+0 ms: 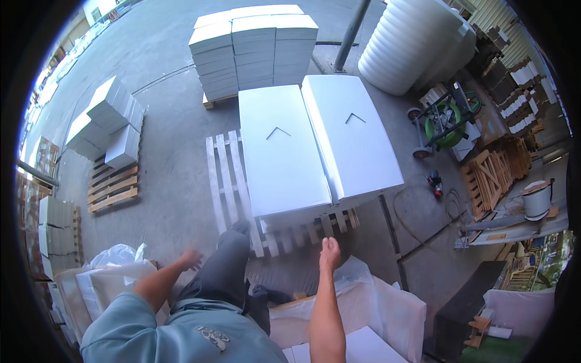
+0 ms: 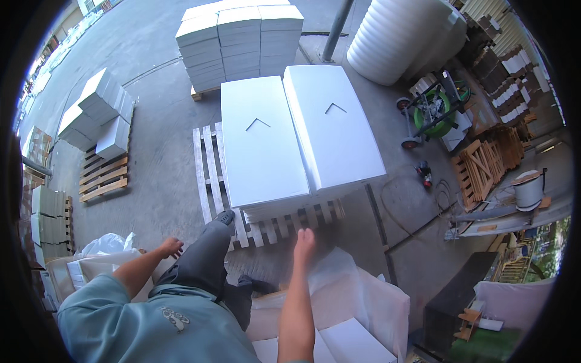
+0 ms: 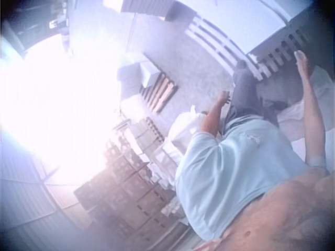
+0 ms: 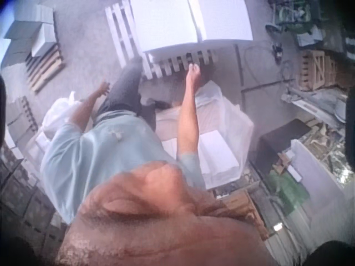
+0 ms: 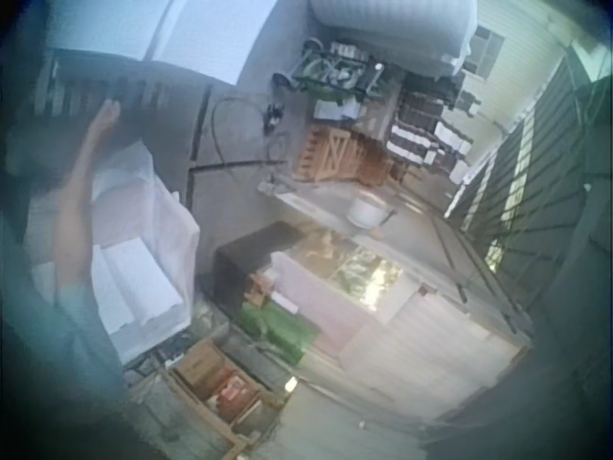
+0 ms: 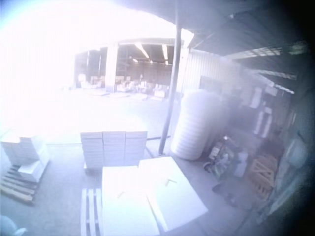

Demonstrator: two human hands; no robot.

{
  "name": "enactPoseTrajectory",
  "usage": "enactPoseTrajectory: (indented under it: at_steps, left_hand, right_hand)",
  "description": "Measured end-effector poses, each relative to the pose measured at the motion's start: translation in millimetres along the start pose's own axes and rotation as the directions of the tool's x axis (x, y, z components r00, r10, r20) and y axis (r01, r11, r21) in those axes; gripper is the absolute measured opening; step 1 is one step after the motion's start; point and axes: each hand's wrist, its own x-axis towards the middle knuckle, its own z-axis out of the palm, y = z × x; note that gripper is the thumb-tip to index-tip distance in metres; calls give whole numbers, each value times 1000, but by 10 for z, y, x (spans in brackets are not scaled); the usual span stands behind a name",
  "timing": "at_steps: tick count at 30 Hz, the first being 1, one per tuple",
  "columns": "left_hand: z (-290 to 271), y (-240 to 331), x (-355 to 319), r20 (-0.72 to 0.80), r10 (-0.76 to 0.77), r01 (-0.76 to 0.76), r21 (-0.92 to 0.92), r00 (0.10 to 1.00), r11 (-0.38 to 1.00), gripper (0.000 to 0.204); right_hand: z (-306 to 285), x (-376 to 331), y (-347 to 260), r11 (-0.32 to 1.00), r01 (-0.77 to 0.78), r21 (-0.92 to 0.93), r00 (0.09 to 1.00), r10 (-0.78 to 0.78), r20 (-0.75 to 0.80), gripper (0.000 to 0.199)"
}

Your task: The person repeatedly picks up white rectangular panels from a pallet and places them onto a plastic-wrapped stack. The person handles the panels one at a time, aligning them on the growing stack. At the end, the person picks up a white strap from a nearby shelf.

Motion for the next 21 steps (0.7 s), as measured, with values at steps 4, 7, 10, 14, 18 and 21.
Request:
enactPoseTrajectory:
  at_steps: [4,7,10,14,18,21]
  left_hand:
    - [-210,-443,-112,-34,-117,113,-107,993,988,35]
    - [-384,-756,-213,45,-183,187,-103,982,977,28]
    - [-492,-950,-270,95,-67,49,177,993,983,24]
    - [-495,-920,-283,49,2,-15,273,999,962,27]
    - [-359,-590,-202,13,-253,253,-133,967,958,36]
    - [-258,-329,-156,10,-154,155,-89,988,984,40]
  right_hand:
    - [489,795,-420,929,227,-292,965,-255,-62,47]
    - [755,1119,-531,802,246,-545,938,-338,-73,44]
    - [834,1271,-570,782,115,-612,981,-186,-53,33]
    - [735,1304,-590,680,189,-708,921,-372,-112,25]
    - [440,1173,-589,821,168,-546,931,-314,-185,24]
    - [97,872,-544,993,9,118,993,6,-121,24]
